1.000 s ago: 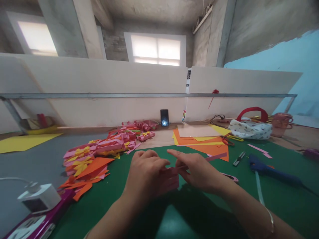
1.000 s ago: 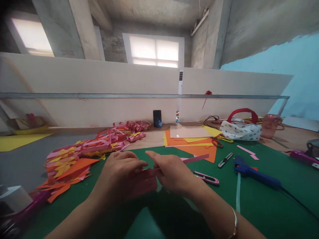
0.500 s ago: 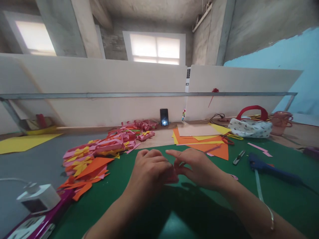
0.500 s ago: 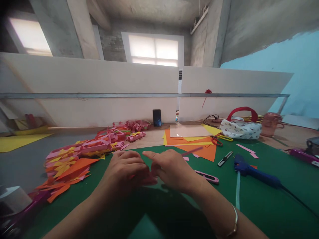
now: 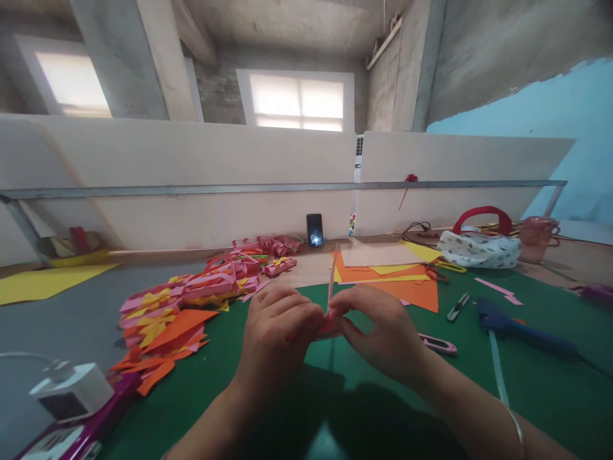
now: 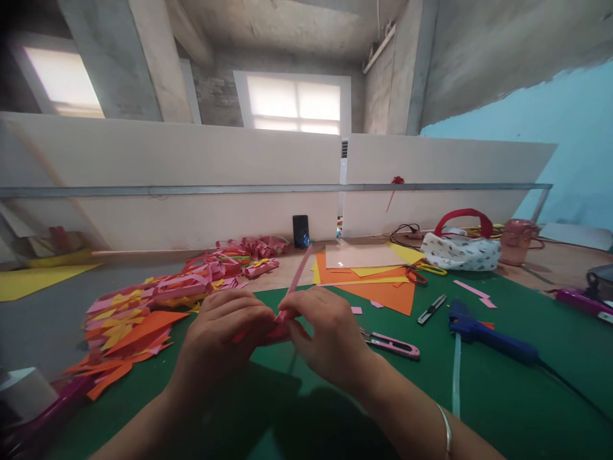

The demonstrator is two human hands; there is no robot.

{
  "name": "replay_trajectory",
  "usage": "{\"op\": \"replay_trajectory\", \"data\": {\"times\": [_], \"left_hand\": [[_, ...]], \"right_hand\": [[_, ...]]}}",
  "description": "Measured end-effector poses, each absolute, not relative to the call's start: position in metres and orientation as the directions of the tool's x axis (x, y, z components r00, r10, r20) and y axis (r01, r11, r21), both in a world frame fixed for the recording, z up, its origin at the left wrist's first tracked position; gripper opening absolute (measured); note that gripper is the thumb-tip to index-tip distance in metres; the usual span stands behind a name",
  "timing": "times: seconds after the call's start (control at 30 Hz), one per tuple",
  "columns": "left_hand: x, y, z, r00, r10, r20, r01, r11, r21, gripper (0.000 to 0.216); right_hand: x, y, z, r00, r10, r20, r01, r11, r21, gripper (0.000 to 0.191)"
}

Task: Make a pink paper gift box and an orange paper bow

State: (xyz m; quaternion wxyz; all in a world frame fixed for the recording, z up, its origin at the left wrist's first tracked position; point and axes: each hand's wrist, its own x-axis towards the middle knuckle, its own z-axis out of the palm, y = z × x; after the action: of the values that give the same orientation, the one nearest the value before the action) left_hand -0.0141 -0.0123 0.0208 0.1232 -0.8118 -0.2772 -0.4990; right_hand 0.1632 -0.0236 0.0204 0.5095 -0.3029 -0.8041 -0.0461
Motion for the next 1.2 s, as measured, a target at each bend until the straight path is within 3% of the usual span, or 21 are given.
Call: {"op": "replay_trajectory", "data": {"times": [0.43,0.6,0.8,1.2], "left_hand": [[-0.014,-0.013,0.018,0.314,0.238,0.919,0.615,-0.789,-0.006,0.008],[-0.011,-0.015,0.020,0.304,0.215,0.928,0.613,-0.790,-0.017,0.006],[-0.008,-0.019,0.022,0.225,0.258,0.939,0.632,-0.773,0.061,0.008],[-0.006,-0.022,0.021,0.201,0.252,0.947,0.619,-0.782,0.077,0.007]], "right_hand": [[0.159,-0.025,0.020,-0.276,0.435,0.857,0.538,0.809,-0.237,0.006],[0.156,-0.028,0.018,-0.219,0.512,0.831,0.512,0.785,-0.349,0.011],[0.154,-0.030,0.019,-0.122,0.671,0.731,0.406,0.706,-0.581,0.014],[0.150,-0.028,0.013,-0.067,0.773,0.631,0.214,0.629,-0.748,0.011]]}}
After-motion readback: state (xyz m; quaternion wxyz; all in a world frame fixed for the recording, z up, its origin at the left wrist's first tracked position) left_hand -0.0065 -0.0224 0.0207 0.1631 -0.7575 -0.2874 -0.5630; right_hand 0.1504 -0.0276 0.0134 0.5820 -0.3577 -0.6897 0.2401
